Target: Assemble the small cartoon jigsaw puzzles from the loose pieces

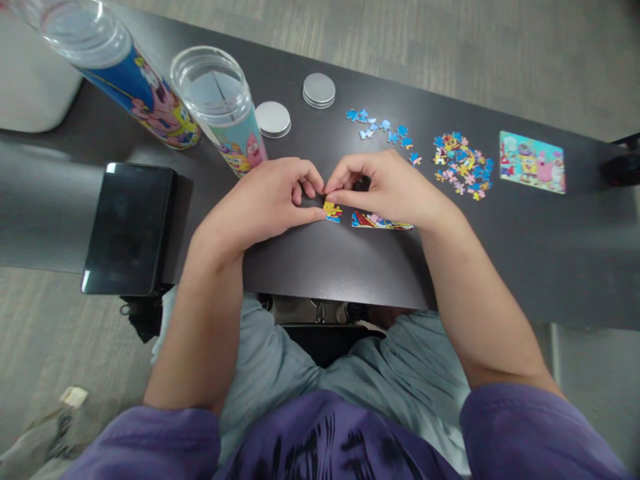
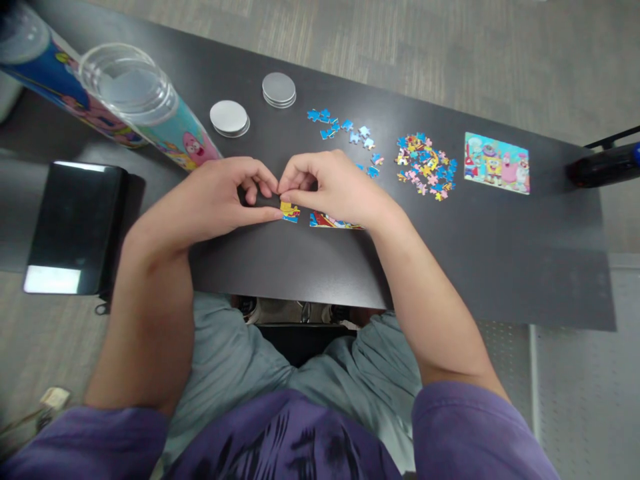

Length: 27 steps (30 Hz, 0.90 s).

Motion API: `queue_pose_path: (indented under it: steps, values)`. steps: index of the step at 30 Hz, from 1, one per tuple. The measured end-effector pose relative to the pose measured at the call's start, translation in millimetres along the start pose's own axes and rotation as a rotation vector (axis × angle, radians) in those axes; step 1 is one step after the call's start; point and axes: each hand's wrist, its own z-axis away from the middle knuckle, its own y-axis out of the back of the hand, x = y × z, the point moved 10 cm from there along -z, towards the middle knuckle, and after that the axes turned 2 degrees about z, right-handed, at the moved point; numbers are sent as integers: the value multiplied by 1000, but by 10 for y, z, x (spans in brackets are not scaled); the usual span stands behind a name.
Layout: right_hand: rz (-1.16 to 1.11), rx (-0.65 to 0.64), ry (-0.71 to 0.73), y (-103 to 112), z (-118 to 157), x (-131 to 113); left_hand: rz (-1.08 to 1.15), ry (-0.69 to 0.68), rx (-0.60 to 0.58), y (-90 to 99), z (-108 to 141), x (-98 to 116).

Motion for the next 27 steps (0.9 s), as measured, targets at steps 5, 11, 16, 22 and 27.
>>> queue_pose_path:
  steps: [5,11,16,22,27]
  values:
    - [47,20,-8,20,10,7,2,31,11,-1,0,-38]
    - [100,43,7,-1,-13,0,16,26,24,0,1,-42]
    - [167,68,12,28,-27,-20,16,19,30,5,4,-21]
    - [158,318,-35,567,72,48,-12,-16,21,-19,22,5]
    - [138,625,24,1193,220,302,-102,-31,87,-40,22,48]
